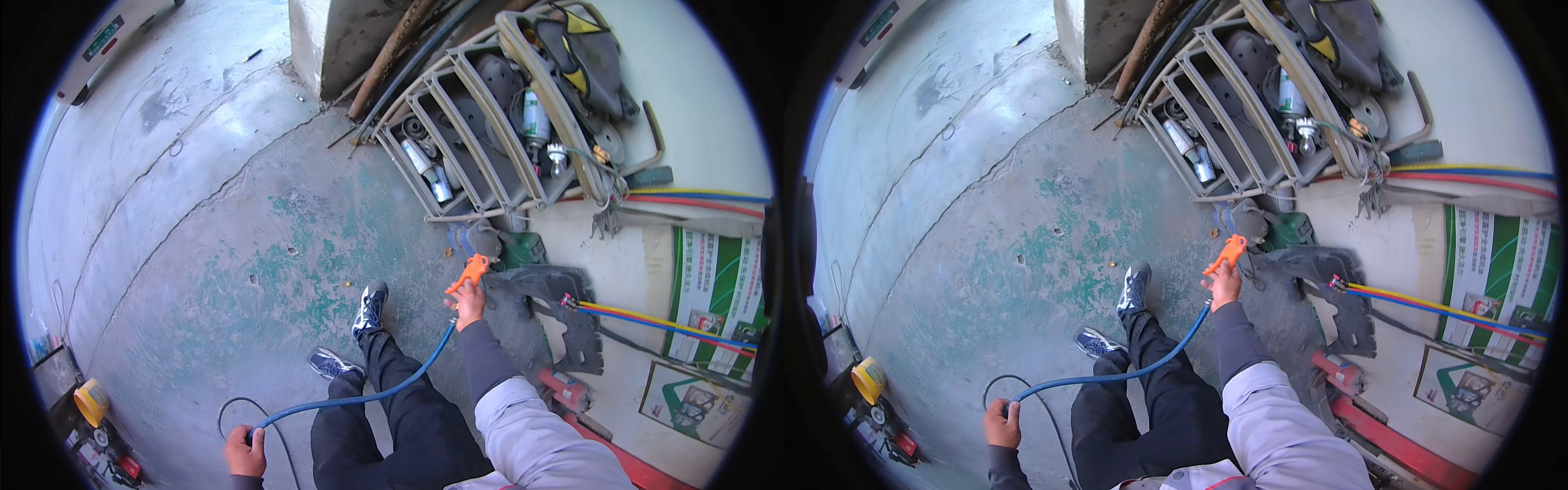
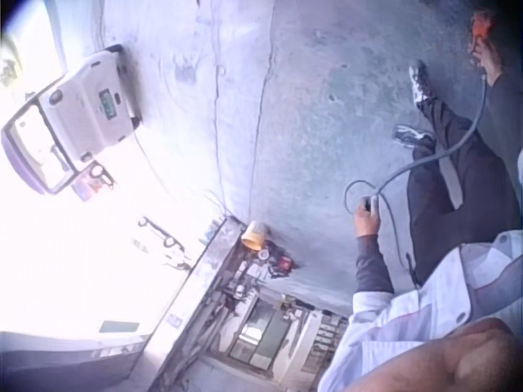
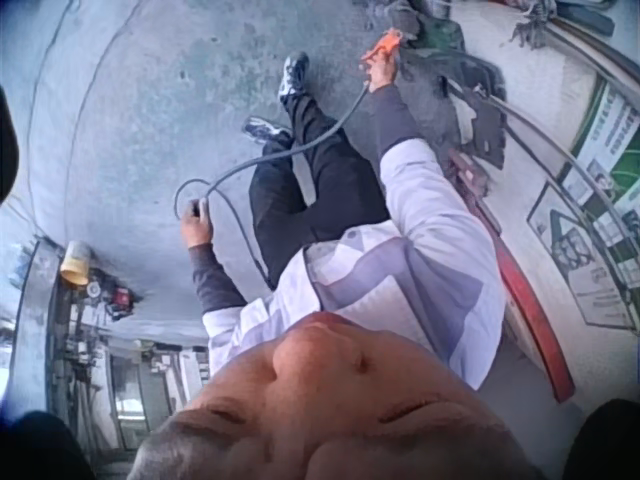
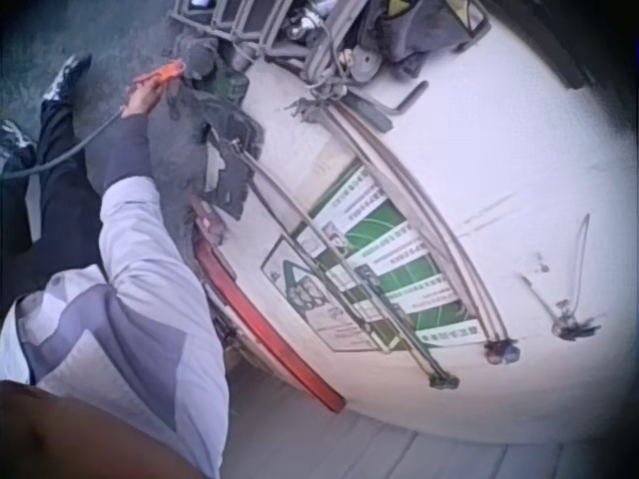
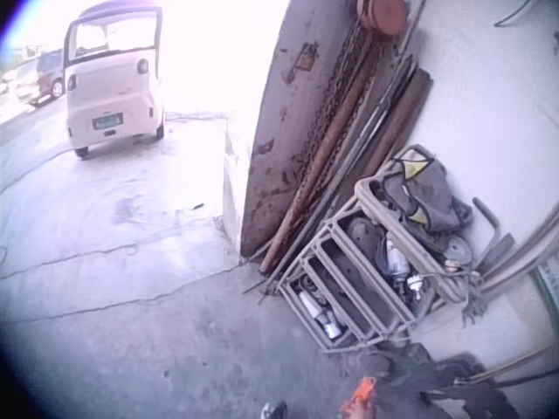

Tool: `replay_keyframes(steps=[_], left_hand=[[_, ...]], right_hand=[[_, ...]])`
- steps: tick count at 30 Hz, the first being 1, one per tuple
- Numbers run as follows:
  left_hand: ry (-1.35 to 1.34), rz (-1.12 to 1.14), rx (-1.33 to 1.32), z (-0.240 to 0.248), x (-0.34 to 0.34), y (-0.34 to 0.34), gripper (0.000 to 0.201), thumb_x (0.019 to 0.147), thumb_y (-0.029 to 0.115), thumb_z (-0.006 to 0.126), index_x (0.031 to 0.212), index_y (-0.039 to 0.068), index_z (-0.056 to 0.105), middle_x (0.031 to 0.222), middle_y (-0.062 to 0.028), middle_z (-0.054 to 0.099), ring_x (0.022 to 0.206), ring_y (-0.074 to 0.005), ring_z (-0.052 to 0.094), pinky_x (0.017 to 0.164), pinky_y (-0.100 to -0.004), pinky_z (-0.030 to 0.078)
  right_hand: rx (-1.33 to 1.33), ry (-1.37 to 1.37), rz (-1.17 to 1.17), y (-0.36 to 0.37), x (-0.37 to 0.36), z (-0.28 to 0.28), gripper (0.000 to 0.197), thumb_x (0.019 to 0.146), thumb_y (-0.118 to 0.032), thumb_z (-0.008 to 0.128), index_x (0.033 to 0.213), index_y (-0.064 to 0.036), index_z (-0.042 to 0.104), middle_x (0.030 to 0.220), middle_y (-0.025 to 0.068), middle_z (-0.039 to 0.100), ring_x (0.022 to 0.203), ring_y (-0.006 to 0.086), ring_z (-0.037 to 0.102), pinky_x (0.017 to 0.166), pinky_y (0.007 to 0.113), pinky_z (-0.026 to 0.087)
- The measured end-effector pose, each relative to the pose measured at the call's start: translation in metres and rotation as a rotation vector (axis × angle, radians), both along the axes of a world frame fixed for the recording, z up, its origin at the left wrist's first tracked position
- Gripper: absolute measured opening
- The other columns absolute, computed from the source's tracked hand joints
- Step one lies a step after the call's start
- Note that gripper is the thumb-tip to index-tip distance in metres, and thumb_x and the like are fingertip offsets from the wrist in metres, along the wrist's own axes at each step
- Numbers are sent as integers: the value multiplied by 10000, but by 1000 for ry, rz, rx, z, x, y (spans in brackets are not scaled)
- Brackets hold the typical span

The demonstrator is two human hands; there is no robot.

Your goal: The person uses an air blow gun to blow dust and debris off various items in a workshop, including a tool cart, metal pipes, and a chain hoist. The person moves around the area to reach different surfaces and objects.

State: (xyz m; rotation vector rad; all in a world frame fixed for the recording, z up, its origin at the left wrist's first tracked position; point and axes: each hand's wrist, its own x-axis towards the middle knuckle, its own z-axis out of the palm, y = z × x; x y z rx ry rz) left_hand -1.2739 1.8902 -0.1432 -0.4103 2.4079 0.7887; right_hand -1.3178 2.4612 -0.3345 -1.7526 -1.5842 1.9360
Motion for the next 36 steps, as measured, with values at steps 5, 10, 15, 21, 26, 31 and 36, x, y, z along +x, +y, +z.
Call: replay_keyframes(steps=[5,10,15,21,26,31,36], left_hand=[[-57,-138,106,-5,12,35,250,858,216,727,789,-3,627,693,-174,597,634,-341,588,591,-413,452],[-84,-276,175,-3,14,81,278,808,249,756,765,-10,663,676,-178,609,644,-378,603,589,-435,464],[-112,-406,214,-10,17,118,283,808,272,760,774,4,675,698,-167,629,668,-376,615,605,-436,479],[-146,-357,169,-4,22,160,295,825,295,747,792,10,680,711,-166,633,681,-368,623,618,-429,487],[-163,-323,171,4,39,212,252,858,233,732,841,-11,674,697,-163,627,635,-298,609,605,-375,473],[-103,-89,117,-8,46,268,288,832,271,751,832,-8,679,722,-194,634,678,-363,632,618,-419,494],[-66,-118,120,-25,41,319,271,832,256,743,823,-7,681,728,-199,637,691,-374,630,627,-427,492]], right_hand=[[60,-123,-161,72,106,2,393,1041,-397,441,1261,-73,474,1084,125,634,883,234,663,587,339,528],[184,-214,-227,121,189,28,319,1025,-382,464,1134,-89,523,907,79,634,708,198,653,491,313,454],[272,-477,-24,147,227,31,402,1050,-376,424,925,-39,603,722,75,646,548,162,612,430,300,449],[-173,-567,377,152,241,2,414,1035,-355,467,878,-10,634,678,96,662,457,181,563,433,337,456],[-190,-382,434,176,203,-18,420,1038,-367,457,881,-11,616,675,95,659,453,180,554,433,334,445],[188,-157,100,246,135,-5,415,1045,-381,448,897,-15,578,648,73,629,437,152,518,427,297,405],[242,-188,303,310,78,25,425,1048,-377,447,875,-10,576,663,70,635,527,150,583,525,310,461]])
